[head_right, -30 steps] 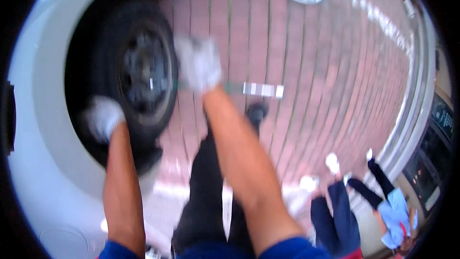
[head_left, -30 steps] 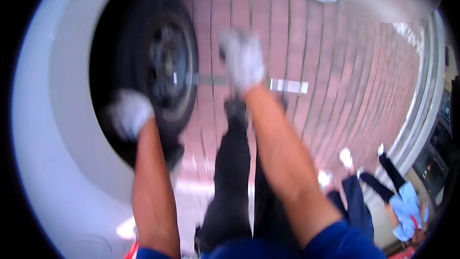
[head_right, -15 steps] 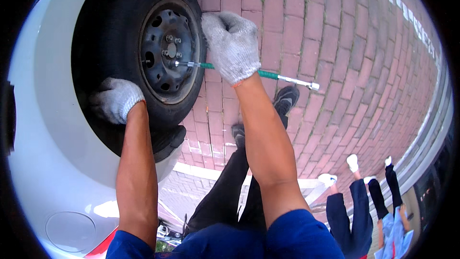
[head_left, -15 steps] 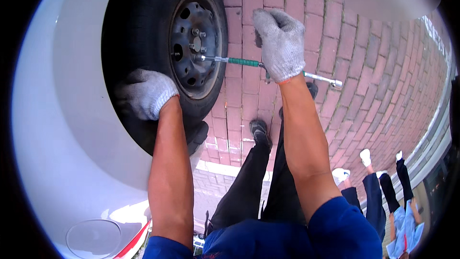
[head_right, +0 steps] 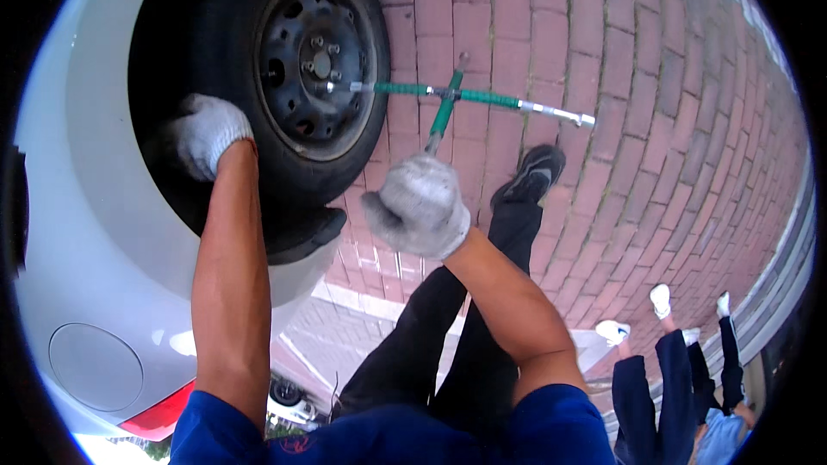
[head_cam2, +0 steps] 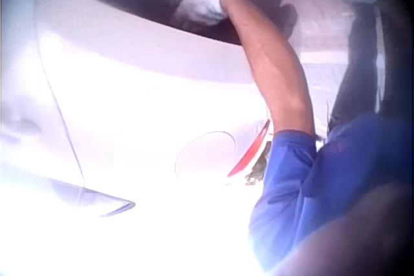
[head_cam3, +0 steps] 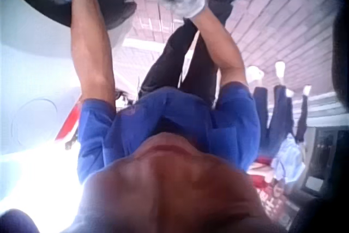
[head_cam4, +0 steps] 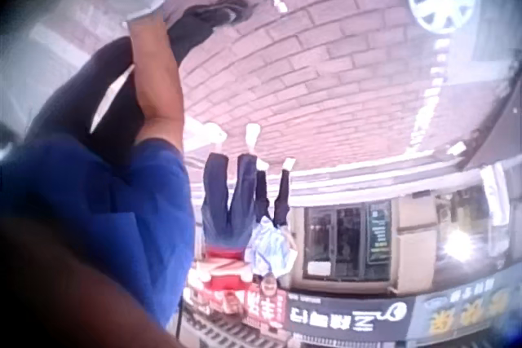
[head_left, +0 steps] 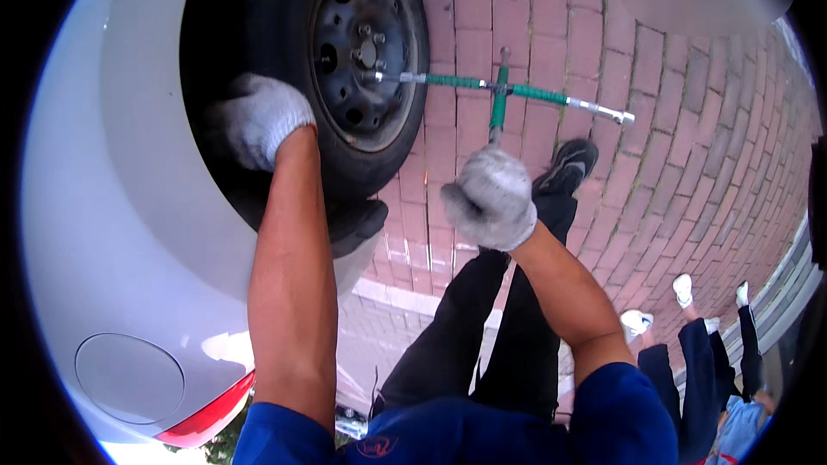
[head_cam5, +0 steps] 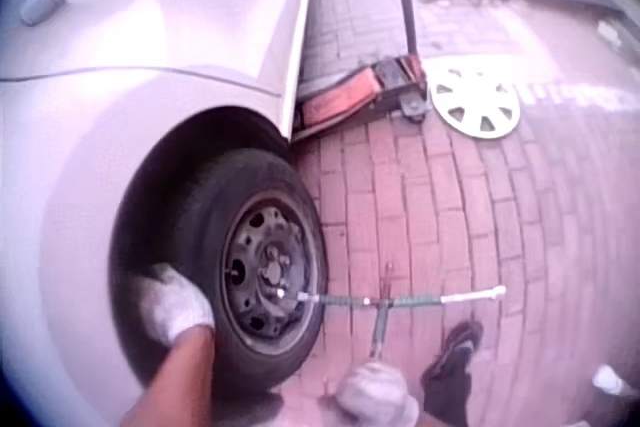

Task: The person uses a floor jack to lift a white car, removes the hubcap by hand, and then uses a lug wrench to loosen and remove the lug nuts before pulling the tire off the hub.

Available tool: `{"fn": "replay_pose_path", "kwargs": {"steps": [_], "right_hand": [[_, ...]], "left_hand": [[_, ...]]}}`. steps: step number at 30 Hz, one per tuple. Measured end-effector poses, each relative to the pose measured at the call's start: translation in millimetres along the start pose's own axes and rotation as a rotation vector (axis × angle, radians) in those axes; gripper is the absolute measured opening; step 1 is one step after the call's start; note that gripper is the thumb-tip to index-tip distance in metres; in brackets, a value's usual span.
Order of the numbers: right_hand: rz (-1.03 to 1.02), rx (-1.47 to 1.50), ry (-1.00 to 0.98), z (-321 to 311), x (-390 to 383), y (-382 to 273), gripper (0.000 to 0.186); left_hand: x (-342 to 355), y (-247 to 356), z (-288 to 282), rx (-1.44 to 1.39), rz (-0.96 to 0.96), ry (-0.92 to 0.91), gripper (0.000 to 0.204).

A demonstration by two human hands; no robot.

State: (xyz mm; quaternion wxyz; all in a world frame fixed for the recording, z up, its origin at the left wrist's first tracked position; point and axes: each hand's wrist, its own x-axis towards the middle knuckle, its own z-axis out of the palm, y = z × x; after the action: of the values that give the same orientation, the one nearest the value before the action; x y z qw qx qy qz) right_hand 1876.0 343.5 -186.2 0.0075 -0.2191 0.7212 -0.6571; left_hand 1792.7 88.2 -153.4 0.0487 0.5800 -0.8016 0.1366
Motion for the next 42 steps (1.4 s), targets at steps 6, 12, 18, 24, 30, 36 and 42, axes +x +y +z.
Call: {"fn": "replay_pose_path", "kwargs": {"steps": [6,12,18,24,30,36,42], "right_hand": [[-0.09,-0.286,-0.464,19.6,-55.8,35.2,0.02],[0.043,-0.508,-1.135,36.9,-100.9,143.8,0.017],[0.434,-1.064,-0.277,21.0,29.1,145.5,0.037],[1.084,-0.687,-0.878,-24.3,117.2,194.1,0.079],[1.159,-0.966,-0.762,-41.8,114.4,179.3,0.063],[1.151,-0.983,-0.769,-21.1,116.9,202.1,0.063],[1.13,-0.984,-0.788,-16.3,126.9,206.2,0.063]], "left_hand": [[10.0,12.6,12.4,0.08,-0.07,0.116,0.064],[35.5,0.4,53.0,0.451,0.076,0.25,0.07],[24.1,-23.6,28.4,0.223,0.024,0.076,0.066],[18.1,-11.6,22.5,0.058,-0.015,0.179,0.057],[18.1,-26.5,30.2,0.117,0.064,0.256,0.057],[17.2,-24.1,22.8,0.069,-0.059,0.094,0.068],[9.7,-39.9,30.8,0.216,0.094,0.19,0.064]]}}
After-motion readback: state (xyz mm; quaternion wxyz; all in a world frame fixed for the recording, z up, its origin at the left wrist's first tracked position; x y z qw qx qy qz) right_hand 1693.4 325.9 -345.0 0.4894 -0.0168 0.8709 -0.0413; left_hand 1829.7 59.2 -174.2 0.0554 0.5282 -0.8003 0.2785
